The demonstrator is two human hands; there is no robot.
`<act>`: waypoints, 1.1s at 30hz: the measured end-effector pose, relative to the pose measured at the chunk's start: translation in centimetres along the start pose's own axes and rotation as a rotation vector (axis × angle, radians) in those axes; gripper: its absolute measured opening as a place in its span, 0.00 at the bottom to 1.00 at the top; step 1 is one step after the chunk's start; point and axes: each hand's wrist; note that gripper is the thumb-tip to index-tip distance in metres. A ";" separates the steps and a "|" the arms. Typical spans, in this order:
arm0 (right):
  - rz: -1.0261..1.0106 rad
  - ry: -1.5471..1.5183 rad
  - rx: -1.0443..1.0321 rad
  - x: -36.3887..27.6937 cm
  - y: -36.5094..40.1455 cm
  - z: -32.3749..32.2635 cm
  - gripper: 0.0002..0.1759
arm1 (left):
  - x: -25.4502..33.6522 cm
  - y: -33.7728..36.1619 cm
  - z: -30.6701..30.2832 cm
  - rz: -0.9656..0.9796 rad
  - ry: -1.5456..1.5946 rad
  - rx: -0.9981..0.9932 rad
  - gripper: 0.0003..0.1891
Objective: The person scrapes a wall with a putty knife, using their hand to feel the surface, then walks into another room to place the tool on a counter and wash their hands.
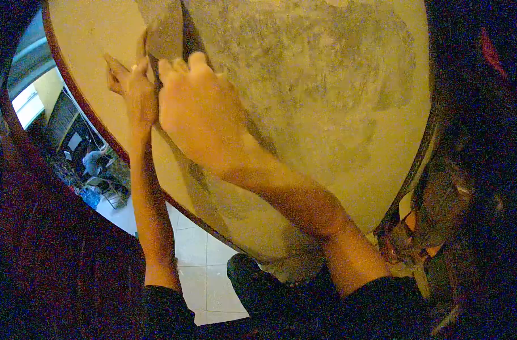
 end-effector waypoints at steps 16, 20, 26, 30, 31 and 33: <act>-0.023 0.074 -0.007 0.0 -0.3 -0.9 0.18 | 0.0 -0.6 -0.1 0.129 -0.053 0.056 0.19; -0.021 0.087 0.024 0.0 -1.1 -0.5 0.18 | 0.1 -1.1 0.0 0.036 0.059 0.041 0.19; -0.031 0.071 0.028 0.6 -0.9 -0.6 0.18 | 0.7 -0.9 -0.7 0.095 -0.043 0.006 0.19; -0.006 0.083 0.031 0.6 -1.4 -0.5 0.18 | 0.1 -1.7 -0.1 0.093 -0.171 -0.040 0.19; -0.036 0.053 0.057 0.7 -2.1 -0.1 0.18 | -0.3 -2.0 -0.2 0.096 -0.172 -0.038 0.19; -0.069 0.029 0.082 1.0 -2.7 -0.1 0.18 | -1.0 -2.5 -0.2 0.112 -0.116 -0.013 0.20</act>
Point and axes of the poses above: each hand's wrist, its own y-axis away from the middle knuckle, its own z-axis out of the palm, x = y × z, and after that the axes turned 4 degrees about -x, right-handed
